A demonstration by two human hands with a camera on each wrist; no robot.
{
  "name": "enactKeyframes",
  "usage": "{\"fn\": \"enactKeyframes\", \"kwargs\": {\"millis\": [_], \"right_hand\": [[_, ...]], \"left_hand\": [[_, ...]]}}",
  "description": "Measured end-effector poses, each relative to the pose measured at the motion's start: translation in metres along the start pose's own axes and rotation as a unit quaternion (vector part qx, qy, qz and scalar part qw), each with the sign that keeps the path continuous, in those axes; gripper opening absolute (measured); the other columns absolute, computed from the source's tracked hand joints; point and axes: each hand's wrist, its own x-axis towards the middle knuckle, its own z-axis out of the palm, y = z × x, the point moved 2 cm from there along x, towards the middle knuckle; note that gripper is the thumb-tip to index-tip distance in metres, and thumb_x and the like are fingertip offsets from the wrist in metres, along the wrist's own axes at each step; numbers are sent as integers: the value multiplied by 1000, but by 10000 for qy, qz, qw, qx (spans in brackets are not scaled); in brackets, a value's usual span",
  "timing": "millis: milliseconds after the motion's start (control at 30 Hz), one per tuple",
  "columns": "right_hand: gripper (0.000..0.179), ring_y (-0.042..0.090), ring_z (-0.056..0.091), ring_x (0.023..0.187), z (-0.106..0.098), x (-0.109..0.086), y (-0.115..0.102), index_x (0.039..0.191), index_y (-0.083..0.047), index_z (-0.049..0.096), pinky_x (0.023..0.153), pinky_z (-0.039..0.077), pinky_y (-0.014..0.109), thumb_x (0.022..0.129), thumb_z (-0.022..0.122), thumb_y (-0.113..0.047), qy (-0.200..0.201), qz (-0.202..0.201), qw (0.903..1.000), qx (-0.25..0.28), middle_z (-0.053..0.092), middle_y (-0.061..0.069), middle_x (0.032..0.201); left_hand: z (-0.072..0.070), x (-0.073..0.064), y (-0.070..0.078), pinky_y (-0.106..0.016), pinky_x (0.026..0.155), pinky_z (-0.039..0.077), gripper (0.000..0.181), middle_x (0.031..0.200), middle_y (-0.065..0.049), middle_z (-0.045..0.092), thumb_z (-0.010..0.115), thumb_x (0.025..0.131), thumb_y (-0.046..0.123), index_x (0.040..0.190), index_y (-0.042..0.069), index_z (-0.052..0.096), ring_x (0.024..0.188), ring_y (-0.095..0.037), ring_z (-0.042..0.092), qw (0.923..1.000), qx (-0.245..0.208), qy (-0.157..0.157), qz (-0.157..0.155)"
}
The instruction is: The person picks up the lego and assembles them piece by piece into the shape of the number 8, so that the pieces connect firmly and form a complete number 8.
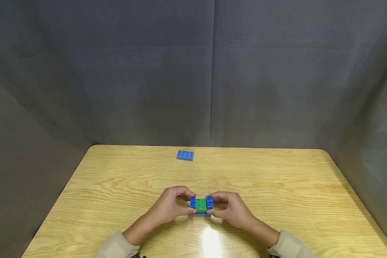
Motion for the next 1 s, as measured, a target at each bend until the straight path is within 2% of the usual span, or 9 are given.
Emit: {"fn": "enactKeyframes", "kwargs": {"millis": [167,300,467,667,900,1000], "right_hand": [[29,25,64,92,-1,-4,-22,105,-3,67,84,51,43,77,76,-4,-67,85,9999,12,68,7,100],[29,25,64,93,-3,-5,-30,105,-2,67,84,51,42,77,75,-3,-87,159,9998,26,68,8,100],[30,24,65,93,-2,-2,-13,106,-5,67,83,52,41,77,76,-6,-53,54,9999,130,69,5,100],[32,16,65,92,0,2,9,106,-14,68,82,53,32,76,79,-19,-57,-134,9999,89,68,-3,101],[33,13,65,93,-2,2,9,107,-18,67,84,52,31,76,79,-20,-147,-253,9996,39,68,-8,101],[34,14,64,94,-3,2,8,109,-16,67,86,51,32,77,78,-20,-233,-270,9994,31,68,-5,103]], "left_hand": [[1,-2,-5,-34,83,52,36,95,3,65,82,72,16,104,12,67,89,-18,61,9993,-358,-32,-87],[2,-3,-9,-32,82,53,34,94,5,66,81,72,20,103,15,67,88,-13,62,9989,-459,-43,-85],[3,-2,-12,-32,84,52,33,95,5,66,81,73,23,102,18,67,89,-14,63,9984,-544,-77,-120],[4,-1,-13,-31,84,52,32,95,4,65,80,73,23,102,17,67,90,-13,63,9981,-582,-109,-175],[-3,-7,21,-40,85,51,29,96,-6,65,77,75,4,102,3,66,90,-22,63,9977,-631,-113,-224],[-2,-8,21,-39,85,51,29,96,-6,65,77,75,4,101,3,66,90,-21,63,9979,-599,-96,-241]]}}
